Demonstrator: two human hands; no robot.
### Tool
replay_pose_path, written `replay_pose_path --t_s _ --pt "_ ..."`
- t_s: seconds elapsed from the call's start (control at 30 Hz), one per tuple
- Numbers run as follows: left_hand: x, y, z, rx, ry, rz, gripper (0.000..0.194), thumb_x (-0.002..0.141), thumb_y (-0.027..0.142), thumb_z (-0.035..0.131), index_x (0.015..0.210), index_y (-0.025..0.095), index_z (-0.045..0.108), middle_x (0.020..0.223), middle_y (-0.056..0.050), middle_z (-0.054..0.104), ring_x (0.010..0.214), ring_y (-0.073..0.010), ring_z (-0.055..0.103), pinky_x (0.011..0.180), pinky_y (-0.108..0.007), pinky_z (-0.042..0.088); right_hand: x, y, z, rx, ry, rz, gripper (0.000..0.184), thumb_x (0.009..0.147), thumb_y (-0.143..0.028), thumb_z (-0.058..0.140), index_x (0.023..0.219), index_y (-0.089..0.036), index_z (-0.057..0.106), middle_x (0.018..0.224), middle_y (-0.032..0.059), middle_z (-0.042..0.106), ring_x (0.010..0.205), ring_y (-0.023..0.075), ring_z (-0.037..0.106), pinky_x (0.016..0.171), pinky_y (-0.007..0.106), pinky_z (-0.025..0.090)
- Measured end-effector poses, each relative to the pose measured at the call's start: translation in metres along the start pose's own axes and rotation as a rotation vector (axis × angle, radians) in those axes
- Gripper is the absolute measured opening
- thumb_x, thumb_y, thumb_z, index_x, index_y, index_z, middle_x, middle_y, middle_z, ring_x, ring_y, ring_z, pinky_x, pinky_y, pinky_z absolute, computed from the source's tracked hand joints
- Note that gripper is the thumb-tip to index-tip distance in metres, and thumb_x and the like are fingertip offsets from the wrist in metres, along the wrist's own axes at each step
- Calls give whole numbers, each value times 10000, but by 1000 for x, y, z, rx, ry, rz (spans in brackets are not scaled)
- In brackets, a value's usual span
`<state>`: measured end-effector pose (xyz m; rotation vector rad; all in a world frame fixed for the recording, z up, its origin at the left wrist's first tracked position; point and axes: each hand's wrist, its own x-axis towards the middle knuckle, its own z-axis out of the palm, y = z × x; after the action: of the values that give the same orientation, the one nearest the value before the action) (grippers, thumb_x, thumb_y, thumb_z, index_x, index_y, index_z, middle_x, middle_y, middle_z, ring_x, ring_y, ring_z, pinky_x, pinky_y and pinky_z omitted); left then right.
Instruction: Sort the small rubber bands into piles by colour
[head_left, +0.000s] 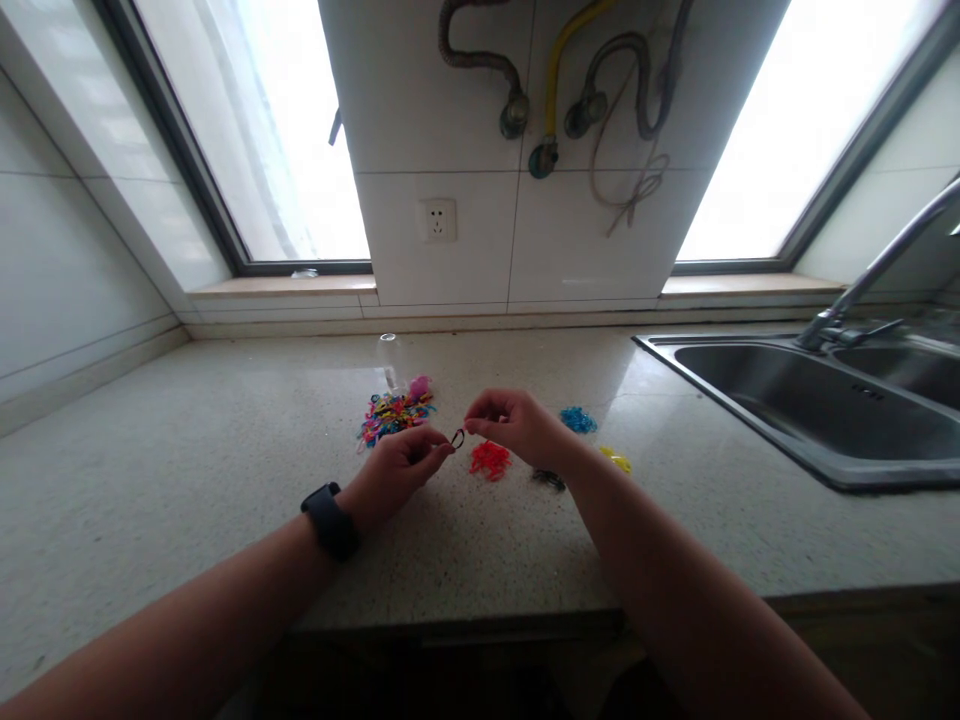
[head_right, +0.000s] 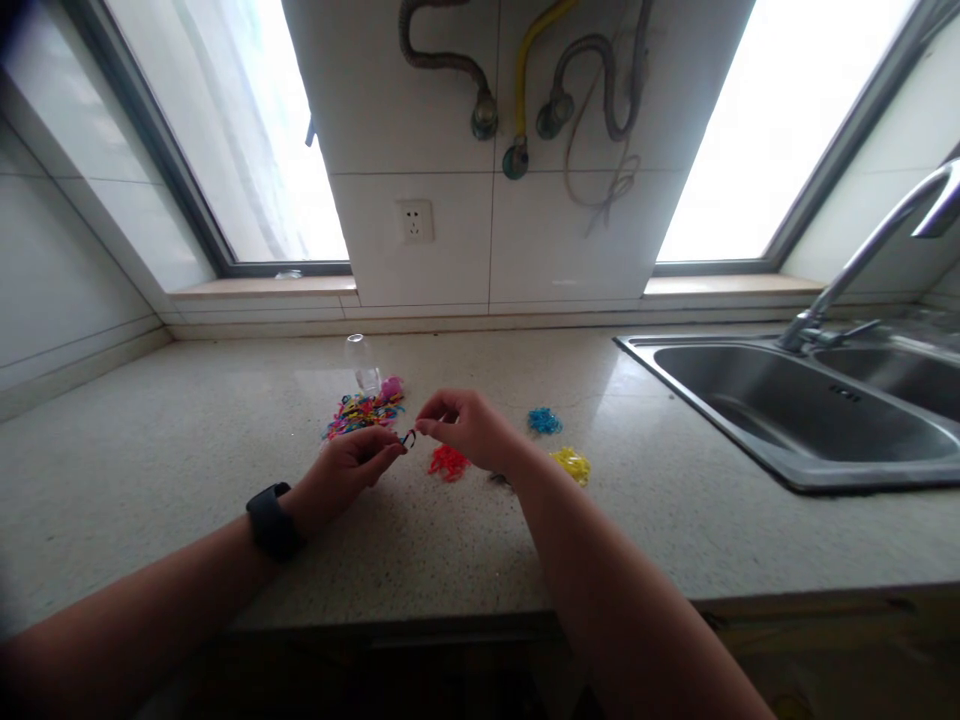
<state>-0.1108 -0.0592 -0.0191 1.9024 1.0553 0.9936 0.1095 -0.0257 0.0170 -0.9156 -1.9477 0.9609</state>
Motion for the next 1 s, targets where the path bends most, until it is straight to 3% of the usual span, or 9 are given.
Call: replay_pose_path --t_s 0.27,0.77,0.87,1.0 --pt "1 -5 -1 18 17 14 290 910 430 586 905 148 650 648 31 485 565 -94 386 515 -220 308 -3 -4 -1 -75 -21 21 205 828 -362 695 858 -159 692 631 -18 577 575 100 470 516 220 354" --pt "4 -5 -3 -38 24 -39 260 890 406 607 867 149 642 631 39 470 557 -94 377 502 -216 285 -4 -6 -6 -307 11 -33 109 838 -273 682 855 -169 711 707 -4 648 613 98 514 585 236 385" --pt "4 -5 -4 -60 32 -47 266 880 411 611 867 146 638 624 41 465 546 -91 374 493 -211 284 -2 -4 -7 -232 52 -13 125 821 -291 693 835 -167 708 691 -6 631 594 95 497 569 239 384" --pt "5 -2 -3 -76 44 -69 288 870 429 606 866 143 633 611 44 457 529 -90 366 477 -208 275 0 -8 -9 205 111 68 202 791 -365 720 833 -172 679 688 -11 610 543 88 477 487 227 369"
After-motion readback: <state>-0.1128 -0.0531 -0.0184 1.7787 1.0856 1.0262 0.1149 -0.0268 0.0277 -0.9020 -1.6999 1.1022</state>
